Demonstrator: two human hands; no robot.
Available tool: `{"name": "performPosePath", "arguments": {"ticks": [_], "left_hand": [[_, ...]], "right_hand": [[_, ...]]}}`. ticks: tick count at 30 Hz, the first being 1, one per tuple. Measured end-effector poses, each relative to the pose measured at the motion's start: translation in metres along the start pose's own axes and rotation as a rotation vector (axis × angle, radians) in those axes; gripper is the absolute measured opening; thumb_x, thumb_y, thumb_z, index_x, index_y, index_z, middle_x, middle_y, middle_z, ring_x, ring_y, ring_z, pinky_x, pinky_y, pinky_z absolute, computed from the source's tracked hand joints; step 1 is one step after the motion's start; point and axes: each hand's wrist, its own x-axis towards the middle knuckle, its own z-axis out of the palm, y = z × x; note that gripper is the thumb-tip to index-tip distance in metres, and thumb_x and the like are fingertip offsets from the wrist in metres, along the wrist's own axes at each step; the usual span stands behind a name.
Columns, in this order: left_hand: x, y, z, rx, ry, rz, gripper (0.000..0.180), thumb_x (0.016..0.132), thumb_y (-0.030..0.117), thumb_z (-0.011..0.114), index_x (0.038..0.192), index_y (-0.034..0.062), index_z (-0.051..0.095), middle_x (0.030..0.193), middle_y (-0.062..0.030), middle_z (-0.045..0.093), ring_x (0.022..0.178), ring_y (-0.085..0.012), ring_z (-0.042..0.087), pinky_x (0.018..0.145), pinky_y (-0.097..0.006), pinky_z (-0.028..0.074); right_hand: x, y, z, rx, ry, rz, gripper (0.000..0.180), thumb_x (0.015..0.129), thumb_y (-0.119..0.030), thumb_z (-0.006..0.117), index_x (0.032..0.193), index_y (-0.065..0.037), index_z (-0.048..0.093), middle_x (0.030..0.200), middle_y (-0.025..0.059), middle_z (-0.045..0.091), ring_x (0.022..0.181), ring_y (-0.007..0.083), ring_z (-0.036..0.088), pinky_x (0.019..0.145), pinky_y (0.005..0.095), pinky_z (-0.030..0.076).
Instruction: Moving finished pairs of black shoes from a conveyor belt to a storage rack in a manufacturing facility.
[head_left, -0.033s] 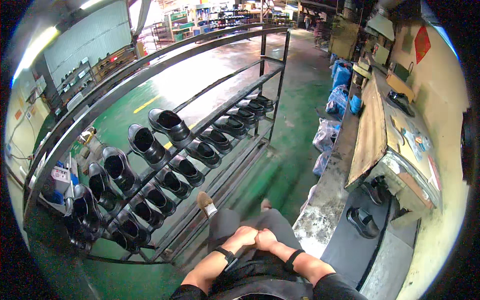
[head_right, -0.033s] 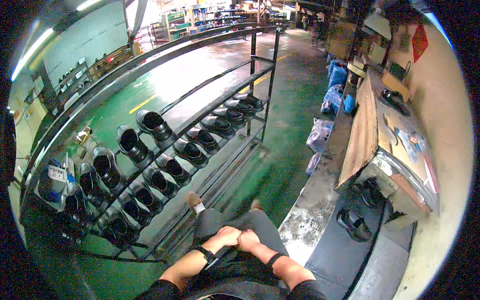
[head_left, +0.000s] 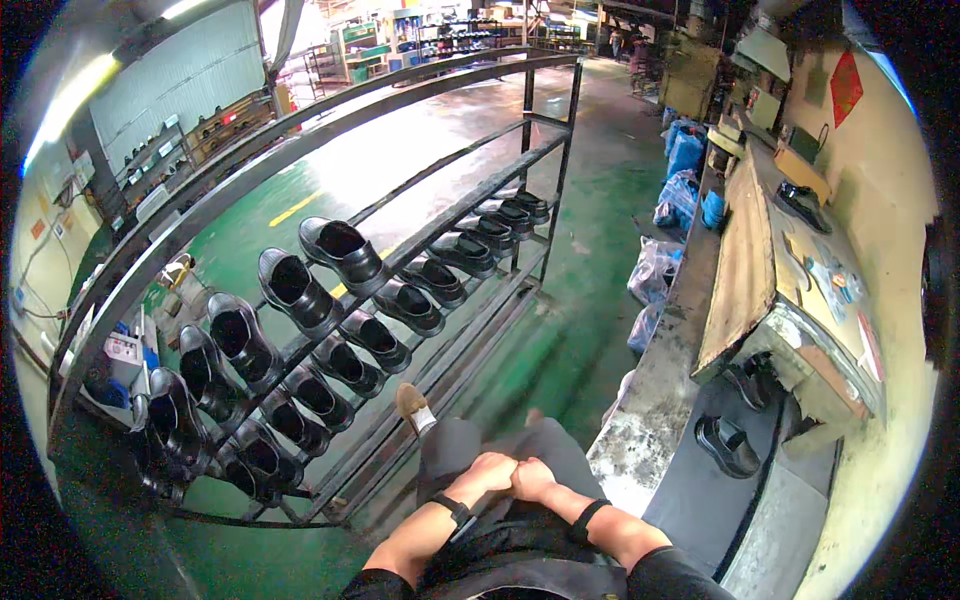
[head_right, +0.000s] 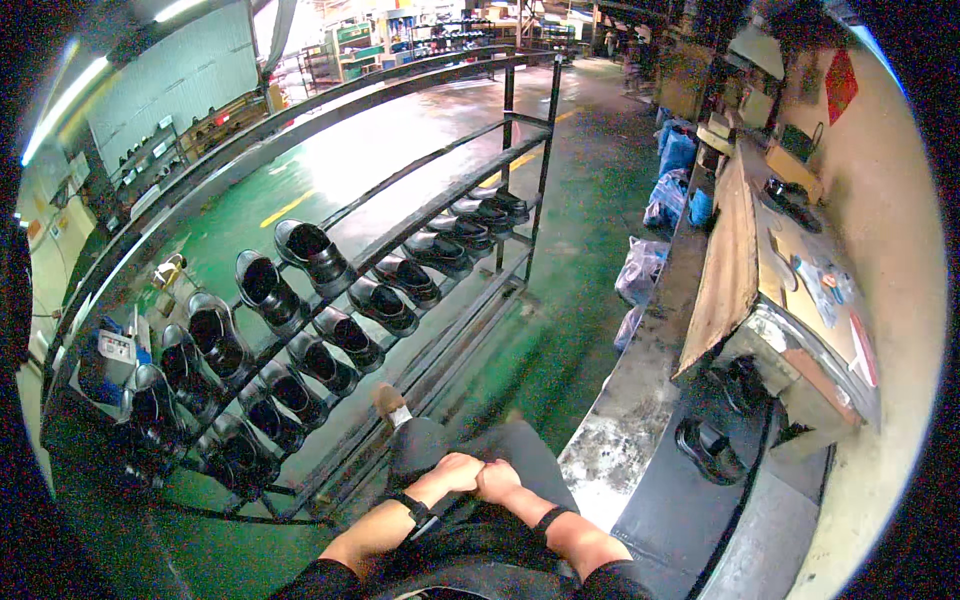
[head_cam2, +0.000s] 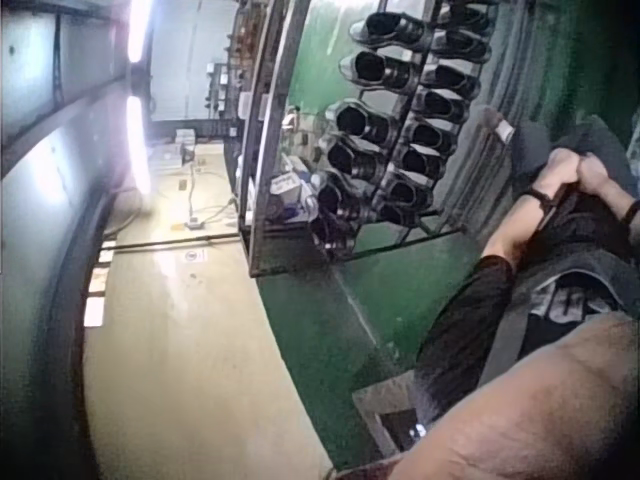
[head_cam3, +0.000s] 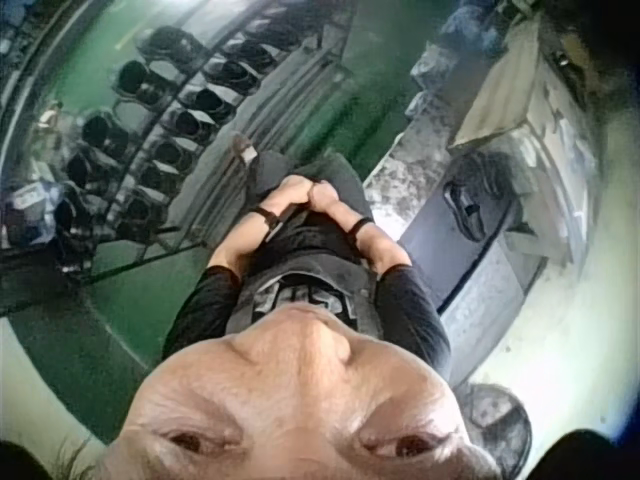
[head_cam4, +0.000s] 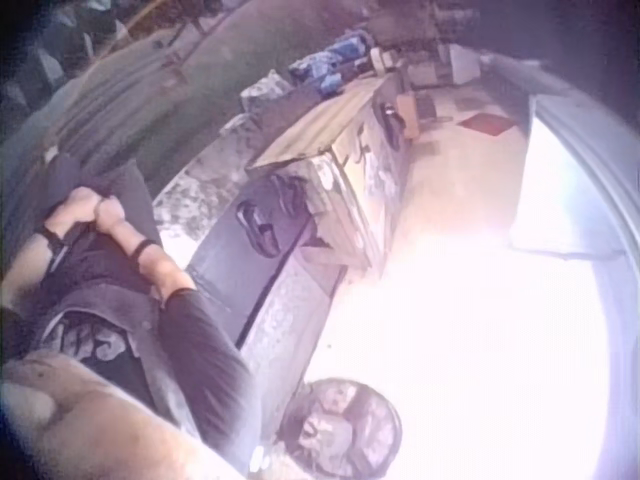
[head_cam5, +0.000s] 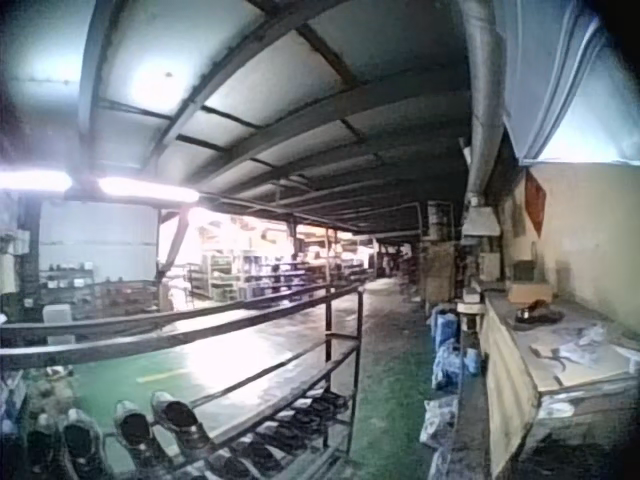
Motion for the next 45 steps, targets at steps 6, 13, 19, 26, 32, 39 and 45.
{"name": "performPosePath", "arguments": {"ticks": [6,13,19,26,32,39,45], "left_hand": [[0.0,0.003,0.0,-0.007,0.015,0.001,0.022,0.072,0.019,0.056,0.086,0.0039,0.066,0.088,-0.0204,0.066,0.087,-0.0364,0.063,0.076,-0.047,0.05],[0.005,0.004,0.004,-0.062,0.011,-0.012,0.024,0.073,0.019,0.056,0.089,0.0035,0.065,0.09,-0.0203,0.066,0.089,-0.0361,0.063,0.078,-0.047,0.049],[0.004,0.005,0.002,-0.025,0.006,-0.012,0.023,0.073,0.019,0.056,0.088,0.0043,0.065,0.089,-0.0199,0.066,0.088,-0.0361,0.063,0.078,-0.047,0.049],[0.008,-0.008,0.016,0.023,0.033,0.024,0.023,0.074,0.02,0.055,0.085,0.0033,0.065,0.088,-0.0194,0.066,0.088,-0.0356,0.063,0.078,-0.046,0.049],[0.004,-0.002,0.006,0.025,0.044,0.029,0.022,0.073,0.019,0.055,0.085,0.0035,0.066,0.089,-0.019,0.066,0.088,-0.035,0.063,0.078,-0.046,0.049],[0.0,0.006,0.001,-0.019,0.035,0.017,0.022,0.072,0.016,0.054,0.086,0.0039,0.066,0.09,-0.018,0.066,0.088,-0.0339,0.064,0.078,-0.046,0.05],[0.002,0.004,0.005,-0.046,0.043,0.015,0.022,0.071,0.015,0.055,0.087,0.0043,0.065,0.089,-0.019,0.066,0.088,-0.0354,0.063,0.078,-0.047,0.049]], "right_hand": [[0.001,0.005,0.004,-0.017,-0.047,-0.002,0.025,0.073,-0.034,0.062,0.072,-0.009,0.068,0.08,0.0103,0.068,0.078,0.024,0.066,0.076,0.0374,0.049],[-0.002,0.01,0.007,0.036,-0.082,0.014,0.02,0.073,-0.027,0.059,0.08,-0.011,0.069,0.086,0.0097,0.069,0.085,0.0228,0.066,0.081,0.0375,0.048],[0.0,0.01,0.014,0.041,-0.081,0.022,0.021,0.072,-0.027,0.061,0.08,-0.01,0.068,0.086,0.0092,0.068,0.085,0.0227,0.065,0.083,0.0378,0.047],[0.003,0.005,0.015,0.031,-0.035,0.03,0.024,0.073,-0.031,0.061,0.077,-0.009,0.067,0.084,0.0108,0.067,0.084,0.0235,0.064,0.083,0.0374,0.046],[0.004,0.006,0.015,0.039,-0.013,0.034,0.024,0.071,-0.031,0.062,0.074,-0.008,0.067,0.083,0.0118,0.068,0.082,0.0248,0.064,0.081,0.0376,0.047],[-0.001,0.006,0.004,0.026,-0.092,0.035,0.02,0.073,-0.024,0.057,0.082,-0.009,0.068,0.085,0.0099,0.069,0.084,0.0223,0.066,0.083,0.0376,0.047],[-0.003,0.006,0.0,0.019,-0.118,0.033,0.02,0.074,-0.022,0.057,0.084,-0.009,0.068,0.087,0.0106,0.069,0.086,0.023,0.066,0.085,0.038,0.047]]}}
